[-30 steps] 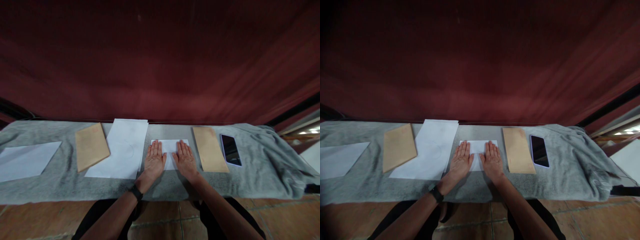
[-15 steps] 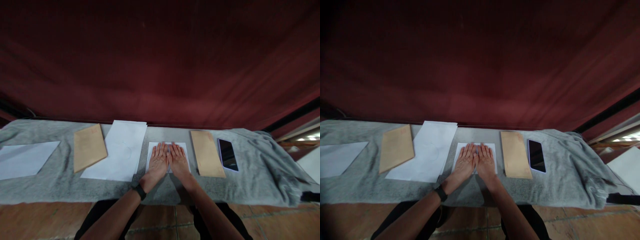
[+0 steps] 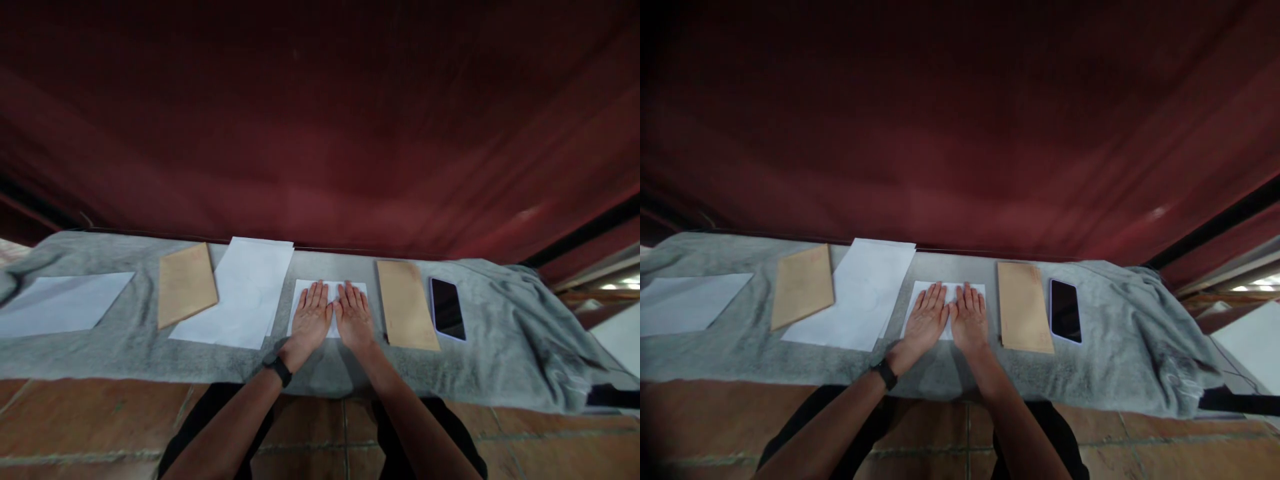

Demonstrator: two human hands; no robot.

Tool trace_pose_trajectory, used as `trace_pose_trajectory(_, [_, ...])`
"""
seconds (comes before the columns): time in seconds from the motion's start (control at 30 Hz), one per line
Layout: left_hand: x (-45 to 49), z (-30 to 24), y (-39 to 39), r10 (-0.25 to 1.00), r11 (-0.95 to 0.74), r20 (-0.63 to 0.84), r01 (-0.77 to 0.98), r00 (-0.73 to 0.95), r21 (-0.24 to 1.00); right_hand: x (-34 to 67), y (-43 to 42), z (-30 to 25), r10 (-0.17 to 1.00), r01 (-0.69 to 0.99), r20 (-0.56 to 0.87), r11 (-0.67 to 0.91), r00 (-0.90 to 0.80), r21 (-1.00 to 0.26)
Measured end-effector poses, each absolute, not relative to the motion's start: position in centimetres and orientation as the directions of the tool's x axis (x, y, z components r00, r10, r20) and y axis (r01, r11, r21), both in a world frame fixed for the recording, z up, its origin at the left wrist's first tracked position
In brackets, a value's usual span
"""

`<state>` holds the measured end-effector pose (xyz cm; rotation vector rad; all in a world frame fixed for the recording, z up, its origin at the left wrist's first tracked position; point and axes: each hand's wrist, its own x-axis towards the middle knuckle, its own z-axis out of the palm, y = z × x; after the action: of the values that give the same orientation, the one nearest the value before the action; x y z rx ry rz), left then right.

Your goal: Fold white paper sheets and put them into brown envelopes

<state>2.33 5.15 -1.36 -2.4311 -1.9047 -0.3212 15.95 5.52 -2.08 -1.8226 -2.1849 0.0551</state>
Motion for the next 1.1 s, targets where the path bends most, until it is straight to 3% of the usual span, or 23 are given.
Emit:
trace_pose_trajectory(0.43, [1.7,-1.3,3.2,0.979,-0.025,0.205,0.997,0.009,0.075,17.7,5.0,-4.1,0.914,0.963,0.405,0.108,0.002,-0.248])
trace_pose_trajectory(0.6, [2.8,-0.4,4.4,0.960,-0.137,0.259,0.986,0.107,0.099,17.2,5.4,-2.5,0.933,0.947,0.350,0.180,-0.078,-0.267])
trace_pose_trajectory(0.8, [3.3,-0.6,6.0,0.944,-0.308,0.141,0.949,0.297,0.069,15.7,6.3,-1.6,0.935,0.902,0.247,0.323,-0.256,-0.286])
trace_pose_trajectory(1.1, [2.8,-1.5,6.4,0.938,-0.319,0.158,0.946,0.307,0.057,15.6,6.4,-1.8,0.927,0.924,0.270,0.321,-0.261,-0.209])
